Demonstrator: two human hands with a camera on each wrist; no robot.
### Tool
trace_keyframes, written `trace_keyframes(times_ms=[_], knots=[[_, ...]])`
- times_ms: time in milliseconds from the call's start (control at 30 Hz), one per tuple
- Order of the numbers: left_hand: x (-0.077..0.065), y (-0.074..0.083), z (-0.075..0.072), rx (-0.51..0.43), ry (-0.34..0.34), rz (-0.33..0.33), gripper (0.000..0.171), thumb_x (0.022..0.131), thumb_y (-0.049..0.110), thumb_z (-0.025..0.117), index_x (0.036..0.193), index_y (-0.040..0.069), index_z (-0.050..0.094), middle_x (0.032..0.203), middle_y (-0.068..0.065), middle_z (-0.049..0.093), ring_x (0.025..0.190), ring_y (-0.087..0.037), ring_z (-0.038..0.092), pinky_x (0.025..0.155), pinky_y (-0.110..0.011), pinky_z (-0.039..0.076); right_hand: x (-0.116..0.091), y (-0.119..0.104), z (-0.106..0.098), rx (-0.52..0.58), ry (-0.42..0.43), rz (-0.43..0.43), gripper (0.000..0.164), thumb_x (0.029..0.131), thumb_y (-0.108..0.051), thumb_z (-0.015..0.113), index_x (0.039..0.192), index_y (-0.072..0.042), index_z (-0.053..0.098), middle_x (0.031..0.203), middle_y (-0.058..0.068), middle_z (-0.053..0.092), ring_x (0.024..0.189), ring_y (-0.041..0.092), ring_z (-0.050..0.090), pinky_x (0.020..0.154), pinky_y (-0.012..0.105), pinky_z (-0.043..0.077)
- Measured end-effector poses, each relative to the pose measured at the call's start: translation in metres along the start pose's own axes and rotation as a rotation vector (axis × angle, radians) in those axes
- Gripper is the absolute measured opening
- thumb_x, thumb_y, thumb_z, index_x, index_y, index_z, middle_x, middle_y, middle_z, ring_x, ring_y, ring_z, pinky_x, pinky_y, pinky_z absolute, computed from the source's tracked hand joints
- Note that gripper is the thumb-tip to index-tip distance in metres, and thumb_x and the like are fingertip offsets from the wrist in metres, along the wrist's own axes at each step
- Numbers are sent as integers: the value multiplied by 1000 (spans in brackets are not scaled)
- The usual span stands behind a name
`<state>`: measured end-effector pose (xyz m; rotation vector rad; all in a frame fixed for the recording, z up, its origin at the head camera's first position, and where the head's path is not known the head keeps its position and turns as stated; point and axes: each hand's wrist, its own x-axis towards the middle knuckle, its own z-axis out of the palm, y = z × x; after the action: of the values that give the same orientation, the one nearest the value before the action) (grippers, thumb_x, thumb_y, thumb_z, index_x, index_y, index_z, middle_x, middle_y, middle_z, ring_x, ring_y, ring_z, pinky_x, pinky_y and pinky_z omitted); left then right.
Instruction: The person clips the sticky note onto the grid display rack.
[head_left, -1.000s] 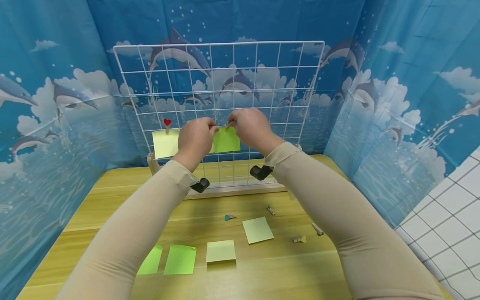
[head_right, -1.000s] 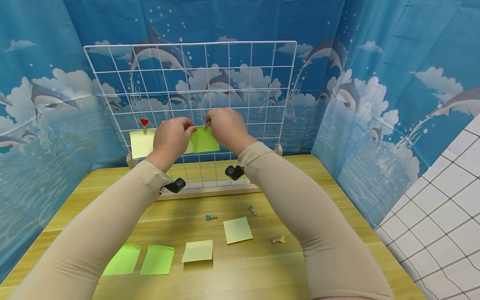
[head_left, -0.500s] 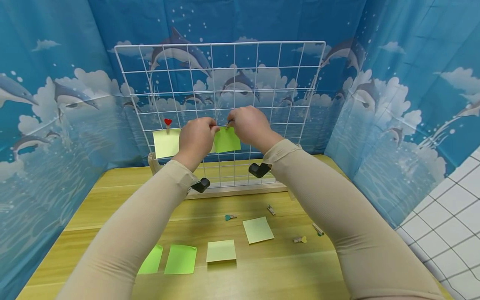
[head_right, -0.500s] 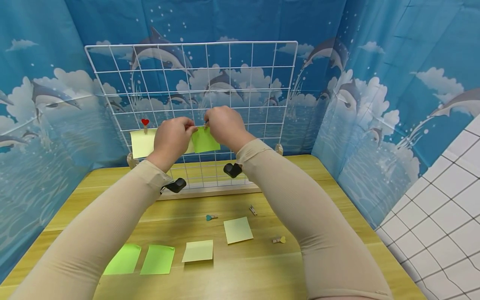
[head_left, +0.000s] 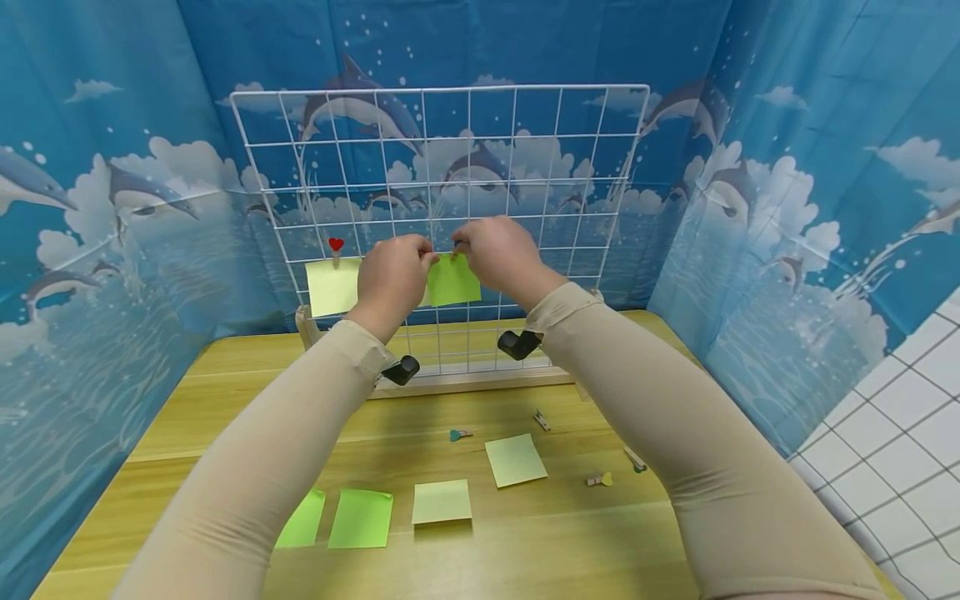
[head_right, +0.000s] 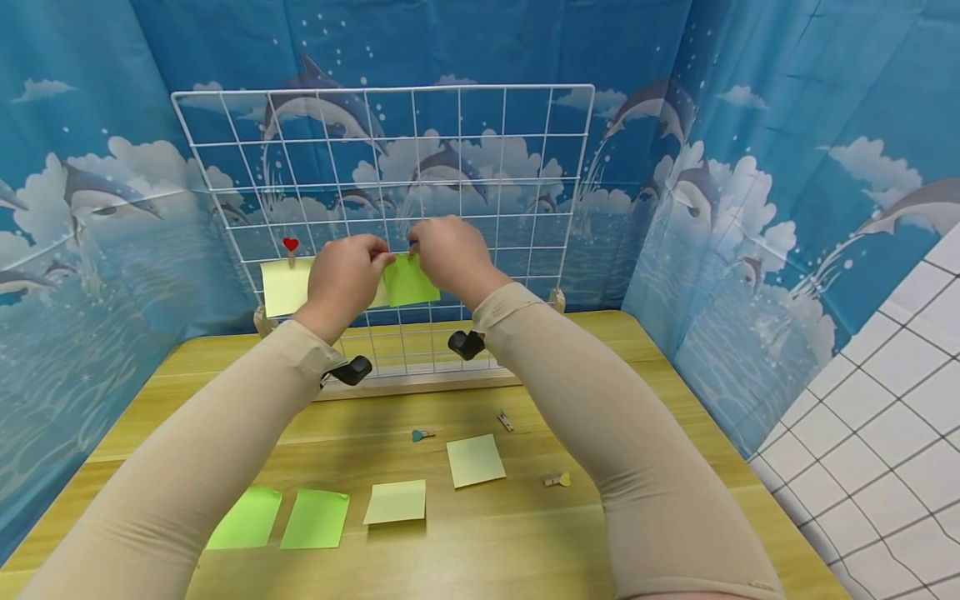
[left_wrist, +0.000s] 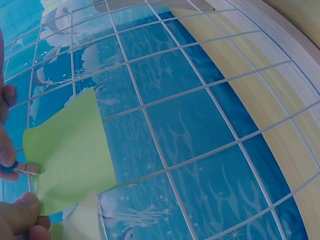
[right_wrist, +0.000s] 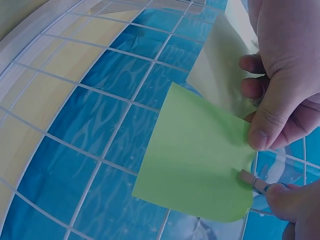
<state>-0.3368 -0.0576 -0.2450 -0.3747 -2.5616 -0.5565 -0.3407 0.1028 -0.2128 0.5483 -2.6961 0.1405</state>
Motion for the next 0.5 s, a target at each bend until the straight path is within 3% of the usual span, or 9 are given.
trace_keyframes(times_ms=[133, 367, 500], knots=[[0, -1, 1, -2, -4, -5, 26, 93, 36, 54, 105, 18, 68, 90, 1, 68, 74, -15, 60, 64, -33, 51, -1, 1, 2, 8, -5, 2, 31, 98, -28, 46, 124, -23, 61, 119, -2, 64, 92, 14, 63, 69, 24, 51], [0, -1, 1, -3, -10, -7, 26, 93, 36, 53, 106, 18, 67, 91, 1, 68, 73, -14, 60, 63, -32, 51, -3, 2, 4, 33, -15, -4, 34, 100, -27, 42, 131, -23, 54, 119, 0, 64, 62, 13, 53, 55, 27, 41], [0, -1, 1, 0, -9, -3, 26, 94, 37, 53, 106, 18, 67, 91, 1, 68, 72, -14, 59, 63, -32, 51, -4, 3, 6, 52, -38, 9, 37, 100, -28, 41, 135, -25, 49, 118, 0, 64, 54, 17, 49, 52, 28, 39]])
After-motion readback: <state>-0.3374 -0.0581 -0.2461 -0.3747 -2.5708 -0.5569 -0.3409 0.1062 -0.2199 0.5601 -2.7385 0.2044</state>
